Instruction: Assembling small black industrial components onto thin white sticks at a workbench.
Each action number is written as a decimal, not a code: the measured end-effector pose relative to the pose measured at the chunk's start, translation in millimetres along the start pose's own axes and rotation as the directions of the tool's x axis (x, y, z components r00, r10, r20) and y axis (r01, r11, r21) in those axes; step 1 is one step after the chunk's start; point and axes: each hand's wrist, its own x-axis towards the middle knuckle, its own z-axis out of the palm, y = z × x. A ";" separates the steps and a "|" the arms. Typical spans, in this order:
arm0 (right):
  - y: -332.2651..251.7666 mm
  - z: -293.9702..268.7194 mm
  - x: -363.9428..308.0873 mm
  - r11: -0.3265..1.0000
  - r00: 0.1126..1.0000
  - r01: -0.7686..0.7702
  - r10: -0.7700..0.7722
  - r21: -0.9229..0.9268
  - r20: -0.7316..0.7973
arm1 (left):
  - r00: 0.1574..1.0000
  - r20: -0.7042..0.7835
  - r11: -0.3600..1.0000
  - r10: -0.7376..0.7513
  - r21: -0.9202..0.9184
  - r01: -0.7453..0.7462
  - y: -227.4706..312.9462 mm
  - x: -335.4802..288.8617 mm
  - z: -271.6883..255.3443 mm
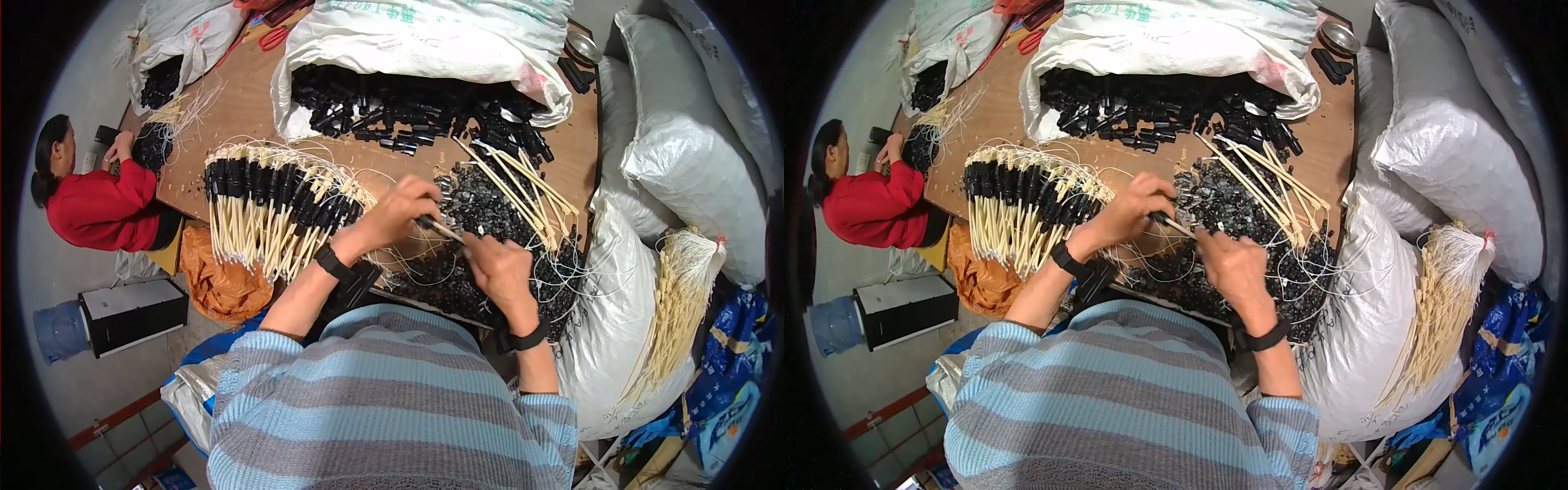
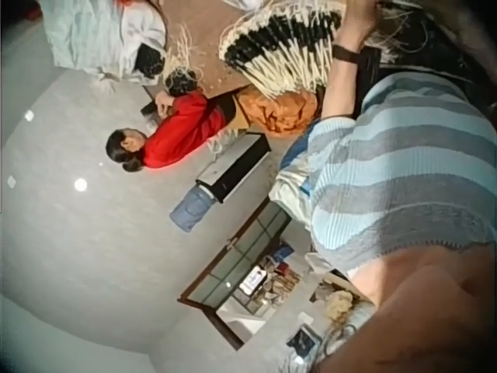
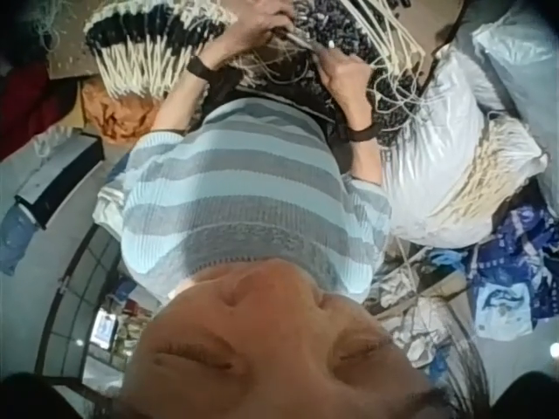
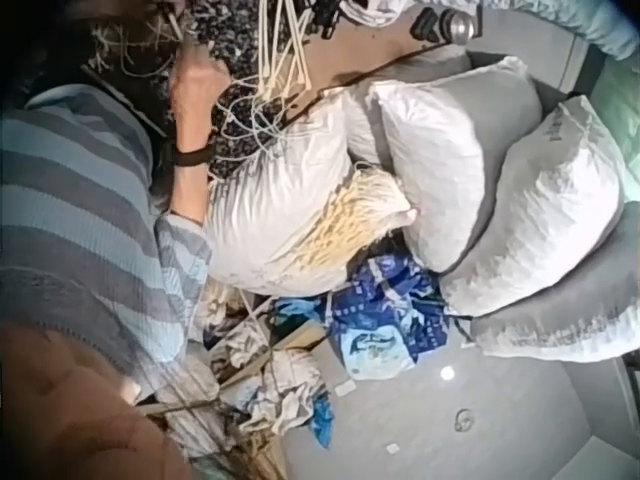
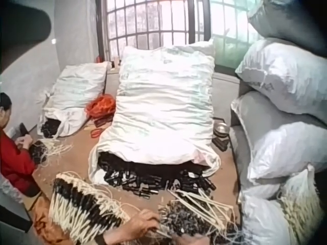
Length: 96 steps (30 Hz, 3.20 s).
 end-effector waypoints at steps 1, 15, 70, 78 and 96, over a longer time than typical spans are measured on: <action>-4.2 -1.4 4.6 0.999 0.997 -0.033 0.032 0.010 0.067 | 0.992 -0.013 0.992 0.126 -0.010 -0.126 3.7 2.3 1.7; 38.6 -3.9 -11.7 -0.461 0.922 0.037 0.359 0.887 0.148 | 0.932 -0.045 0.876 -0.358 0.330 0.353 12.9 -15.1 -3.2; -12.8 35.3 2.3 0.641 0.823 -0.500 0.560 0.582 0.089 | 0.974 -0.178 0.989 -0.141 0.025 0.148 -47.1 44.5 32.7; 5.7 40.4 -2.0 0.499 0.710 -0.617 0.686 0.609 0.157 | 0.935 -0.128 0.900 -0.330 -0.342 0.270 -3.9 38.5 35.6; -23.2 46.9 6.3 0.942 0.886 -0.297 0.334 0.158 -0.323 | 0.810 0.095 0.525 -0.578 -0.717 0.459 46.8 7.3 34.3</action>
